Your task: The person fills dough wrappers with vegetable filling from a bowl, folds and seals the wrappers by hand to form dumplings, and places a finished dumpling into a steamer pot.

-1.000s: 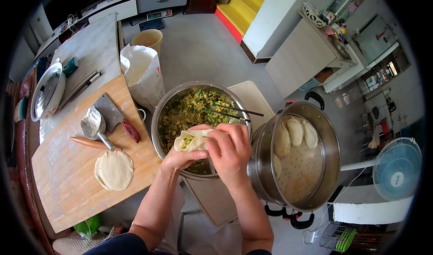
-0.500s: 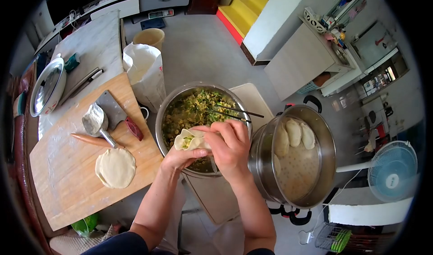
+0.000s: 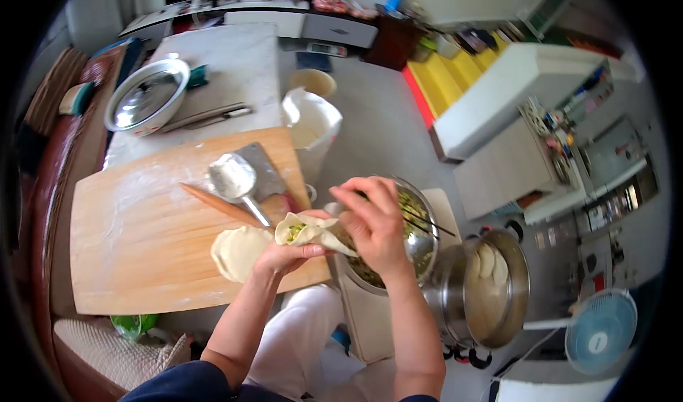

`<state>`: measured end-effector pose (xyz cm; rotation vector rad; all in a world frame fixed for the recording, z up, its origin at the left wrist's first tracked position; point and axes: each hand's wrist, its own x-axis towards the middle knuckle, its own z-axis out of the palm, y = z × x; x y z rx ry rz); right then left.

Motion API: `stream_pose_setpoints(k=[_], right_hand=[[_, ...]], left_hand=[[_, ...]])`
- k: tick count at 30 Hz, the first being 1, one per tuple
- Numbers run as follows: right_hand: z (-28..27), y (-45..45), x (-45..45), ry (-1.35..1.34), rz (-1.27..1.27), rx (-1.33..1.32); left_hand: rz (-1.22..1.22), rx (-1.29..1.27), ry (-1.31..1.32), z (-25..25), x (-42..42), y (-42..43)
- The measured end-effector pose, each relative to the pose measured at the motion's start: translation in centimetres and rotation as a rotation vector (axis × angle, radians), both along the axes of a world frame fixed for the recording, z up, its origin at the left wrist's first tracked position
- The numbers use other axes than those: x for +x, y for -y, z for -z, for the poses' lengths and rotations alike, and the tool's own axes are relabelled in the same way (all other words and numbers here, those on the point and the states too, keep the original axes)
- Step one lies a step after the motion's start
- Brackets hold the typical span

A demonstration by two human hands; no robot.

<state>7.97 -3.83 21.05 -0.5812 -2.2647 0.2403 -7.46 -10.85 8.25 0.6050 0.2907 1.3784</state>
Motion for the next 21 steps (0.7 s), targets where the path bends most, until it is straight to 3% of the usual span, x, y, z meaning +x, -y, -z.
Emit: stream_pose_setpoints(k=[2, 5, 11, 17, 18, 21], right_hand=[[1.5, -0.9, -3.4, -0.072, -0.005, -0.178], [6.4, -3.6, -9.9, 0.012, -0.011, -0.09], [16.6, -6.0, -22.2, 0.464, 0.038, -0.253], [22.3, -6.7, -28.5, 0.782, 0.165, -0.389], [22.0, -7.4, -29.0, 0.952, 0.117, -0.515], [22.5, -7.2, -28.8, 0.865, 0.116, -0.516]], left_hand=[[-0.053, 0.019, -0.026, 0.4, -3.5, 2.0], [-0.159, -0.023, -0.083, 2.2, -8.7, 5.8], [-0.385, -0.142, -0.032, 4.4, -16.1, 12.1], [-0.453, -0.161, -0.045, 5.5, -20.2, 13.3], [-0.455, -0.158, -0.04, 5.6, -20.5, 13.2], [-0.456, -0.122, -0.051, 5.6, -21.0, 12.4]])
